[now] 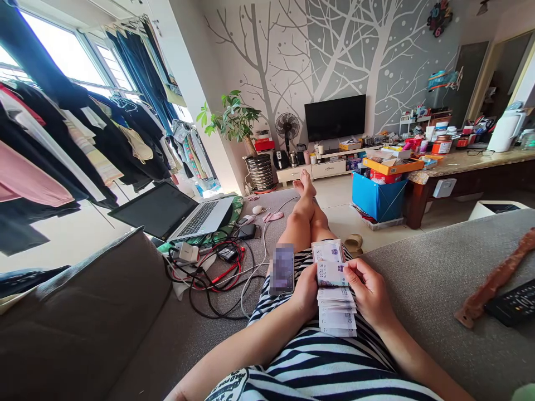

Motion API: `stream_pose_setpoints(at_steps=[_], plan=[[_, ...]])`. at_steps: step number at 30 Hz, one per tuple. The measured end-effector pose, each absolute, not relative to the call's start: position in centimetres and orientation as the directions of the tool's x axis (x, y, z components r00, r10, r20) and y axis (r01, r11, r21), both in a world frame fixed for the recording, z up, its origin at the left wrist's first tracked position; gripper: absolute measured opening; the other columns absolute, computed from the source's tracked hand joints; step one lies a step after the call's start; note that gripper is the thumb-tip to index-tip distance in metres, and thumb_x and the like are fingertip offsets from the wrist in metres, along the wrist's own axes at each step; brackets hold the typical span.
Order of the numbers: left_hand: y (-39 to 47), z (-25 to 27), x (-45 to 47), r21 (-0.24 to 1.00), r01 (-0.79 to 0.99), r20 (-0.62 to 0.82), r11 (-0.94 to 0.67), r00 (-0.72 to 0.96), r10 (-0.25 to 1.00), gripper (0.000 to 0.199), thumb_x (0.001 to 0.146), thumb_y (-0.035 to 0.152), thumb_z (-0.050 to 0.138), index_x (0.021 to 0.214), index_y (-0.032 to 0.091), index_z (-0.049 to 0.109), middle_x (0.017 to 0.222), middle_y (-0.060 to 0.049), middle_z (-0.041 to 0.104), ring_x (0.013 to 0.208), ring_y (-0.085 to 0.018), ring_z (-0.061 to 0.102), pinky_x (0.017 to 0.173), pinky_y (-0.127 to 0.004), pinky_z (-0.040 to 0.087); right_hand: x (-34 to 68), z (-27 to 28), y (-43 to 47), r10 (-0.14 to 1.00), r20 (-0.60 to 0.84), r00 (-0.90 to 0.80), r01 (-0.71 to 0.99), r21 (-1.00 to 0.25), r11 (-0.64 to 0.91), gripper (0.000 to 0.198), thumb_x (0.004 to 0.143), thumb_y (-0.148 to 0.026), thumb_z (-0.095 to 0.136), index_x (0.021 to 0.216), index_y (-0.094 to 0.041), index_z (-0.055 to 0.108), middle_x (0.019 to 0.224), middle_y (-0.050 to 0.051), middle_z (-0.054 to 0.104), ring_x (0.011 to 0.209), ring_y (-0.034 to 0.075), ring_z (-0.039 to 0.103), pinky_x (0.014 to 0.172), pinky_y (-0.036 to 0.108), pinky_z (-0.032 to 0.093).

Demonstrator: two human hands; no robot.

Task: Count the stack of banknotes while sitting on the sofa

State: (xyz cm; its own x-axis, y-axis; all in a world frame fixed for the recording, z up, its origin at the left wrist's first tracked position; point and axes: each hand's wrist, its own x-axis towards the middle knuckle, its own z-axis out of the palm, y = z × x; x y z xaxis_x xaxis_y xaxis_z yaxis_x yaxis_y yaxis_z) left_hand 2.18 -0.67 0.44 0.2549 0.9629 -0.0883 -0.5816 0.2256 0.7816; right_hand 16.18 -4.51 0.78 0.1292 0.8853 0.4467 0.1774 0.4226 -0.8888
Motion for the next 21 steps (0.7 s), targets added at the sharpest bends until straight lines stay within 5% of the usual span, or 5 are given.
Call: stream_pose_setpoints(at_steps=[21], plan=[[-0.81, 0.41, 2.00, 0.780, -0.579, -0.110, 0.238, 0.247, 0.963, 0.028, 0.065, 0.042, 0.079, 0.070, 0.017, 0.069, 0.071, -0.005, 0.071, 0.080, -0.025, 0.067, 0.082, -0.035, 0.049, 16.49, 0.65, -4.68, 0.873, 0.476, 0.109, 0.141, -0.877, 0.460, 0.041, 0.094, -0.059, 0.062, 0.076, -0.022, 0.066, 0.062, -0.001, 0.053, 0.057, 0.016, 0.046, 0.052, 0.026, 0.039]])
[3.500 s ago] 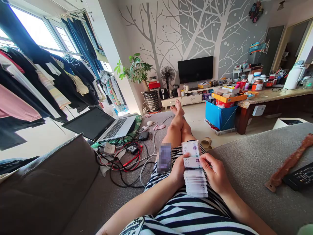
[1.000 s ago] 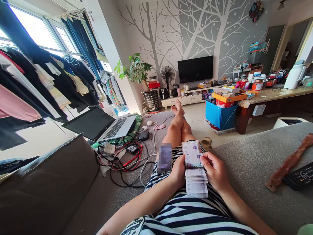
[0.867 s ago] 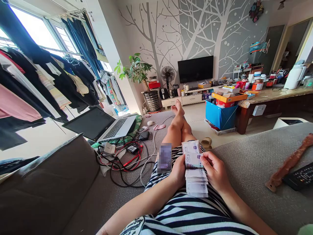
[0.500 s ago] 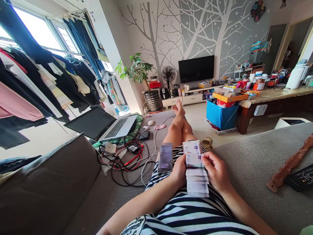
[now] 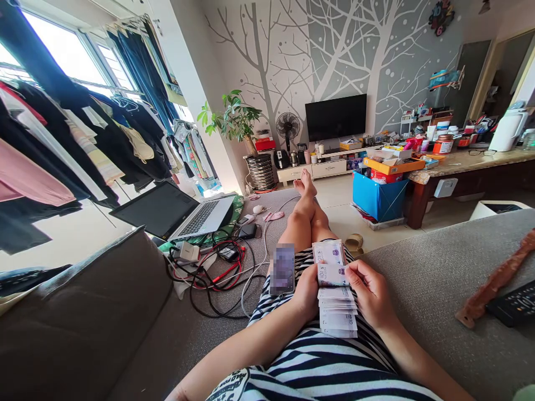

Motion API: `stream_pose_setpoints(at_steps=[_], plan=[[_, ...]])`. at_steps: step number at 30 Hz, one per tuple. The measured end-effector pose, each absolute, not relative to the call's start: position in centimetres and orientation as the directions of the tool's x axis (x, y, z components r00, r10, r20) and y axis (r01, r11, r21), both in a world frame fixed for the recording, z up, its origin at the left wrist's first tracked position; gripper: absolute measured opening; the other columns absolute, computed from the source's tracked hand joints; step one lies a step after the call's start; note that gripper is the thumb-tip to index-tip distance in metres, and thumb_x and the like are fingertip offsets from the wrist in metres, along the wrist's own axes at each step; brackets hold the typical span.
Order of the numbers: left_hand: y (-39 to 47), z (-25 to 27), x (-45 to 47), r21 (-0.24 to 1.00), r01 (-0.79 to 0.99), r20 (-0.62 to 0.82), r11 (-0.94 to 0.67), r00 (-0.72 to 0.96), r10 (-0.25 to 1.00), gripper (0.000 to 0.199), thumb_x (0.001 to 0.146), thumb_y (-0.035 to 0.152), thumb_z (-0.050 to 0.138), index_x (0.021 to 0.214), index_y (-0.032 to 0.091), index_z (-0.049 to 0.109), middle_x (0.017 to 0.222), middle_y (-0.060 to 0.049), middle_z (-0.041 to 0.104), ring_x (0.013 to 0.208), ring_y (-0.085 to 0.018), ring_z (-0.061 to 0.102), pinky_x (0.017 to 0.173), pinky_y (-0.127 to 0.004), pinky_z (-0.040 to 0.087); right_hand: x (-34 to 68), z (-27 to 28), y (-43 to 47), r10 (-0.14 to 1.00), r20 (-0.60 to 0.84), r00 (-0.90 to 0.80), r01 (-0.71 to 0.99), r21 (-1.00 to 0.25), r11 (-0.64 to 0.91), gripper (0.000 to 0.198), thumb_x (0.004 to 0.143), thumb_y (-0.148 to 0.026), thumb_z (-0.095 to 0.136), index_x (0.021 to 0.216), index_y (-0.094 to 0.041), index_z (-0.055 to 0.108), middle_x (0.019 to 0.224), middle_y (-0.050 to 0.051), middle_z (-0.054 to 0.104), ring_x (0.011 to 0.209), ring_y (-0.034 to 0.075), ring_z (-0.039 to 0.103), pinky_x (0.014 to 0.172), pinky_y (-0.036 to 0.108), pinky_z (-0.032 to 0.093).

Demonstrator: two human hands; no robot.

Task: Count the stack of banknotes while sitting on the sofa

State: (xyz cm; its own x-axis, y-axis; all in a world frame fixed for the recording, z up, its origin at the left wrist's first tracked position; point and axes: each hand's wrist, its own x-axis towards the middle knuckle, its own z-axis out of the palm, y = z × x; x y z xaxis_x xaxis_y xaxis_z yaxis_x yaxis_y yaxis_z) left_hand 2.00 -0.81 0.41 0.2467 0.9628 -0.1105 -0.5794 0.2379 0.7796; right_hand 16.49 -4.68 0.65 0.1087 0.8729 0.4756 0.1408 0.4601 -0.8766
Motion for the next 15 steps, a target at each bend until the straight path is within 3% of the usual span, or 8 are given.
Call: stream_pose_setpoints(at_steps=[5, 9, 15], plan=[[-1.0, 0.7, 2.0, 0.777, -0.582, -0.109, 0.240, 0.251, 0.962, 0.030, 0.063, 0.043, 0.081, 0.070, 0.016, 0.069, 0.070, -0.006, 0.072, 0.079, -0.027, 0.069, 0.085, -0.038, 0.051, 16.4, 0.7, -4.8, 0.871, 0.478, 0.110, 0.120, -0.877, 0.466, 0.042, 0.094, -0.060, 0.062, 0.075, -0.022, 0.065, 0.061, -0.002, 0.052, 0.056, 0.016, 0.046, 0.052, 0.026, 0.038], [-1.1, 0.8, 2.1, 0.755, -0.605, -0.099, 0.253, 0.276, 0.956, 0.038, 0.062, 0.045, 0.083, 0.082, 0.013, 0.076, 0.088, -0.013, 0.079, 0.094, -0.034, 0.073, 0.092, -0.044, 0.054, 16.4, 0.7, -4.8, 0.861, 0.501, 0.087, 0.102, -0.864, 0.493, 0.047, 0.098, -0.062, 0.054, 0.075, -0.023, 0.066, 0.061, 0.000, 0.055, 0.056, 0.017, 0.048, 0.054, 0.028, 0.040], [-1.2, 0.9, 2.1, 0.758, -0.608, -0.088, 0.236, 0.263, 0.961, 0.037, 0.063, 0.040, 0.083, 0.086, 0.012, 0.078, 0.093, -0.016, 0.081, 0.100, -0.037, 0.074, 0.095, -0.046, 0.054, 16.8, 0.0, -3.6, 0.877, 0.444, 0.184, 0.237, -0.886, 0.399, 0.052, 0.090, -0.070, 0.062, 0.067, -0.023, 0.058, 0.055, -0.001, 0.054, 0.052, 0.016, 0.051, 0.051, 0.028, 0.040]])
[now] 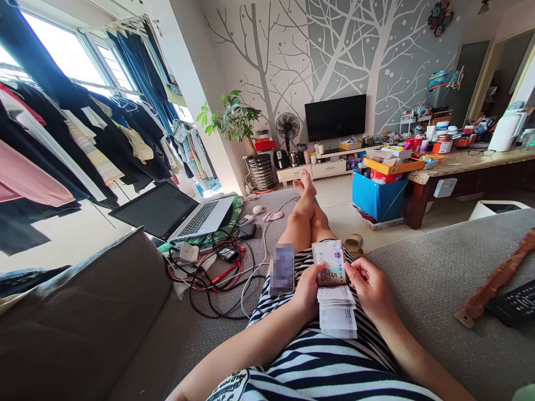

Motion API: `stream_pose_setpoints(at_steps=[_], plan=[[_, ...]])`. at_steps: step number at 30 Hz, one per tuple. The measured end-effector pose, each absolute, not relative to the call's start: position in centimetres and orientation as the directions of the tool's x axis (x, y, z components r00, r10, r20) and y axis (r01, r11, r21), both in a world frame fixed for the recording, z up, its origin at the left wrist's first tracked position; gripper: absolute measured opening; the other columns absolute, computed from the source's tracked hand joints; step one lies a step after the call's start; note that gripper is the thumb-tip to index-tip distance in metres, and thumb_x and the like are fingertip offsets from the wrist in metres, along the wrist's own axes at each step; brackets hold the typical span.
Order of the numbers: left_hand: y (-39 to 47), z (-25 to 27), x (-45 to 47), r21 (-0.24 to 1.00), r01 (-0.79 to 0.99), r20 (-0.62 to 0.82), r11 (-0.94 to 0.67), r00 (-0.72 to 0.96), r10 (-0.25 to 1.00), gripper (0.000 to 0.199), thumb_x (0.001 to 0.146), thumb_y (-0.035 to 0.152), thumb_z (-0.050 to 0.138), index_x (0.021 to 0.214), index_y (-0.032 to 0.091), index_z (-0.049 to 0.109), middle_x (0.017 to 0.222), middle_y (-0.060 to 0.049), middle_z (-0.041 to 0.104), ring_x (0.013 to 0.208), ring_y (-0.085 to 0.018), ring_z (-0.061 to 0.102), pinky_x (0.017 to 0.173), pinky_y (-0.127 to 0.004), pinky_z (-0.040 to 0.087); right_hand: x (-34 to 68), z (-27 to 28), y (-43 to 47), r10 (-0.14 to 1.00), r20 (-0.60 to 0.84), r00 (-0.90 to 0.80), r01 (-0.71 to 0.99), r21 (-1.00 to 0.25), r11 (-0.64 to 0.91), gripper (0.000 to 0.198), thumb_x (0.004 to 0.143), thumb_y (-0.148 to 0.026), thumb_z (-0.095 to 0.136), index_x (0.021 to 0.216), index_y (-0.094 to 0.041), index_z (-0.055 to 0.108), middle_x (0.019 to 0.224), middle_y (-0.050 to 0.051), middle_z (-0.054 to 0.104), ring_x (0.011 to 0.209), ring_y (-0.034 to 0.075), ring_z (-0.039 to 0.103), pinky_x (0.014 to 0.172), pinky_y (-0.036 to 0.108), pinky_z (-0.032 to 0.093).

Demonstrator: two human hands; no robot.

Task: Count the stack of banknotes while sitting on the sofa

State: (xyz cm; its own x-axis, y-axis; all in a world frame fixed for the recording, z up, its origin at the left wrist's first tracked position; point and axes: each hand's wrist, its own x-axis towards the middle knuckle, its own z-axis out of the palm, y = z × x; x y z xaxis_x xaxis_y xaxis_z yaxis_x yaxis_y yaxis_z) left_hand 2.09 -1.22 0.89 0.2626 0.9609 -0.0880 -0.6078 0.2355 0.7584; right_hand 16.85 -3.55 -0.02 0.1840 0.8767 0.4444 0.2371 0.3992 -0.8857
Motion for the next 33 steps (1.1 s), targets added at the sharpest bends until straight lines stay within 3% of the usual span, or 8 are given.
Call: stream_pose_setpoints(at_steps=[11, 19, 25, 33], plan=[[-1.3, 1.1, 2.1, 0.769, -0.593, -0.110, 0.236, 0.241, 0.964, 0.029, 0.056, 0.028, 0.082, 0.081, 0.014, 0.077, 0.079, -0.011, 0.079, 0.088, -0.032, 0.075, 0.090, -0.041, 0.054, 17.1, -0.8, -2.9, 0.859, 0.472, 0.198, 0.402, -0.839, 0.368, 0.055, 0.090, -0.074, 0.057, 0.070, -0.023, 0.060, 0.059, 0.000, 0.058, 0.055, 0.018, 0.054, 0.054, 0.028, 0.041], [-1.0, 0.4, 2.1, 0.773, -0.590, -0.095, 0.233, 0.255, 0.962, 0.031, 0.058, 0.029, 0.084, 0.084, 0.014, 0.078, 0.083, -0.011, 0.080, 0.088, -0.030, 0.074, 0.090, -0.039, 0.053, 16.9, -0.5, -3.0, 0.856, 0.479, 0.193, 0.403, -0.834, 0.376, 0.056, 0.087, -0.076, 0.060, 0.066, -0.023, 0.058, 0.055, -0.001, 0.055, 0.052, 0.017, 0.051, 0.051, 0.027, 0.039], [-0.8, 0.2, 2.1, 0.749, -0.614, -0.101, 0.249, 0.265, 0.959, 0.041, 0.063, 0.042, 0.086, 0.088, 0.011, 0.078, 0.091, -0.015, 0.080, 0.095, -0.034, 0.075, 0.094, -0.044, 0.055, 16.9, -0.7, -3.0, 0.854, 0.485, 0.186, 0.398, -0.832, 0.386, 0.054, 0.090, -0.072, 0.058, 0.069, -0.023, 0.057, 0.056, -0.003, 0.052, 0.053, 0.016, 0.047, 0.052, 0.026, 0.038], [-0.5, 0.1, 2.1, 0.735, -0.625, -0.114, 0.262, 0.268, 0.957, 0.037, 0.065, 0.044, 0.082, 0.083, 0.013, 0.075, 0.090, -0.015, 0.080, 0.100, -0.036, 0.073, 0.092, -0.046, 0.057, 16.7, -0.6, -3.4, 0.871, 0.458, 0.177, 0.299, -0.868, 0.396, 0.049, 0.090, -0.069, 0.061, 0.074, -0.023, 0.061, 0.062, -0.001, 0.060, 0.056, 0.017, 0.053, 0.053, 0.026, 0.042]])
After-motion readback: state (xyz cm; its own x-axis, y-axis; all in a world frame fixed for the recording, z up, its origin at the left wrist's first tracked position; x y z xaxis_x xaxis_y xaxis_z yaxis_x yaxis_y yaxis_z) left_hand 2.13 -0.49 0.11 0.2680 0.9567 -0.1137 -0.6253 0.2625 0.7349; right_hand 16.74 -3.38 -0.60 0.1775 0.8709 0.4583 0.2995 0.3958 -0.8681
